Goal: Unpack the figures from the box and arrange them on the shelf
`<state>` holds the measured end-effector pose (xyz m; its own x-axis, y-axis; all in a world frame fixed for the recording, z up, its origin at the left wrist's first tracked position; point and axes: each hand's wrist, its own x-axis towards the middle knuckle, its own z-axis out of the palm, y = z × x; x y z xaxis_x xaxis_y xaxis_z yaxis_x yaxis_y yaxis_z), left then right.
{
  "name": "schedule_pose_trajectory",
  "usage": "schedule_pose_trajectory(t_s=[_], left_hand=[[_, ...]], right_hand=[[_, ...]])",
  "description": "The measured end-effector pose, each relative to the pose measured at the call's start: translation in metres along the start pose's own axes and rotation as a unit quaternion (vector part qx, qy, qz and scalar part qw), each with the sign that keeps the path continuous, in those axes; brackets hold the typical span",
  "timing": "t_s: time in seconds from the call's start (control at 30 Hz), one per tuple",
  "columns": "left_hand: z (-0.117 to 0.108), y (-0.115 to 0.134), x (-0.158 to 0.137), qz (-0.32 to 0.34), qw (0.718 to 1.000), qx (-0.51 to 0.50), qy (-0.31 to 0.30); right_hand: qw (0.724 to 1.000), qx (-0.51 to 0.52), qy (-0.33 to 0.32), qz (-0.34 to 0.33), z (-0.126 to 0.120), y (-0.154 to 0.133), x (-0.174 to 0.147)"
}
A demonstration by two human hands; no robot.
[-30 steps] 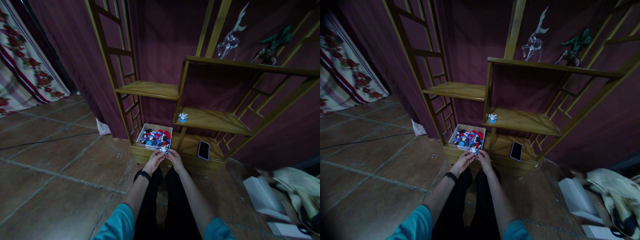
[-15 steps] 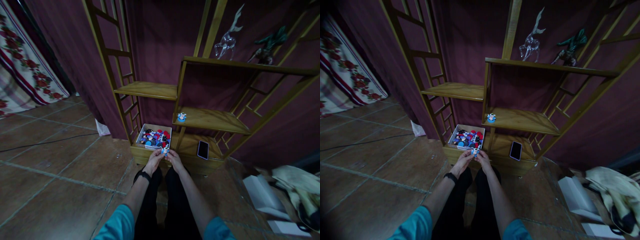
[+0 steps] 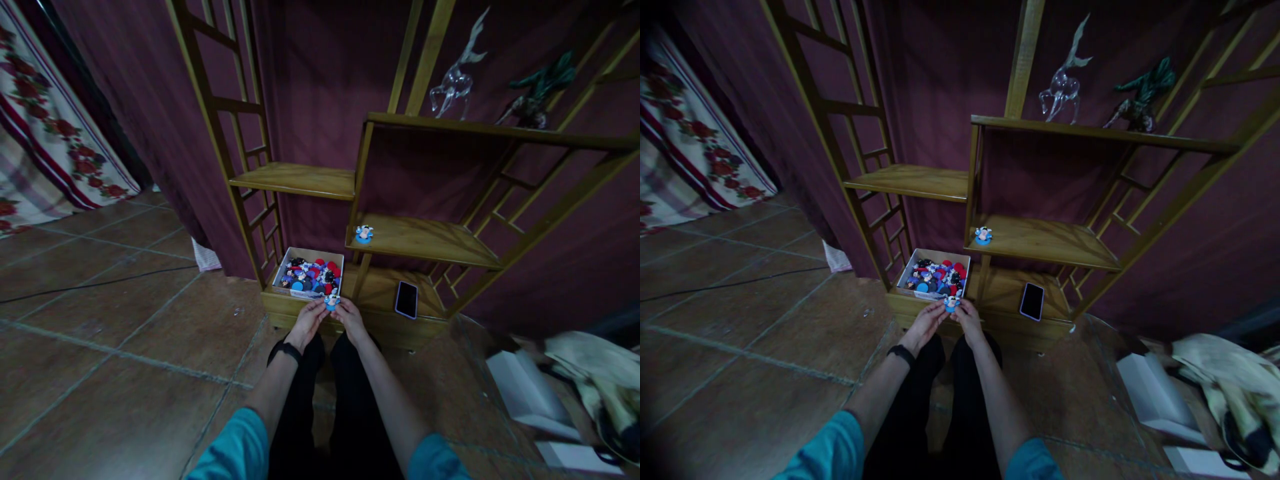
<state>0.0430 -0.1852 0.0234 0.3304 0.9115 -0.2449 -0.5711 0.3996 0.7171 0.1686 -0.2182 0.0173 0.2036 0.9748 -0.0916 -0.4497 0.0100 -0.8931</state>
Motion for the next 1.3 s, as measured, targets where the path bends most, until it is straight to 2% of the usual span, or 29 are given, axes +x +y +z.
schedule_pose_trajectory(t_s=[0.13,0.4,1.03,1.3], left_hand=[[-0.002,-0.001,0.002,-0.005,1.0,-0.003,0.014],[-0.006,0.001,0.004,-0.024,1.0,0.002,0.0],[-0.001,0.008,-0.002,0.001,1.0,0.019,-0.008],[-0.002,0.007,-0.003,-0.005,1.0,0.019,-0.01]], right_hand=[[1.0,0.005,-0.01,0.001,-0.002,0.002,0.001],[1.0,-0.021,-0.007,0.0,0.001,-0.003,-0.001],[0.998,-0.039,-0.023,-0.042,0.001,-0.01,-0.005],[0.999,-0.034,-0.008,-0.025,-0.001,-0.006,-0.003]])
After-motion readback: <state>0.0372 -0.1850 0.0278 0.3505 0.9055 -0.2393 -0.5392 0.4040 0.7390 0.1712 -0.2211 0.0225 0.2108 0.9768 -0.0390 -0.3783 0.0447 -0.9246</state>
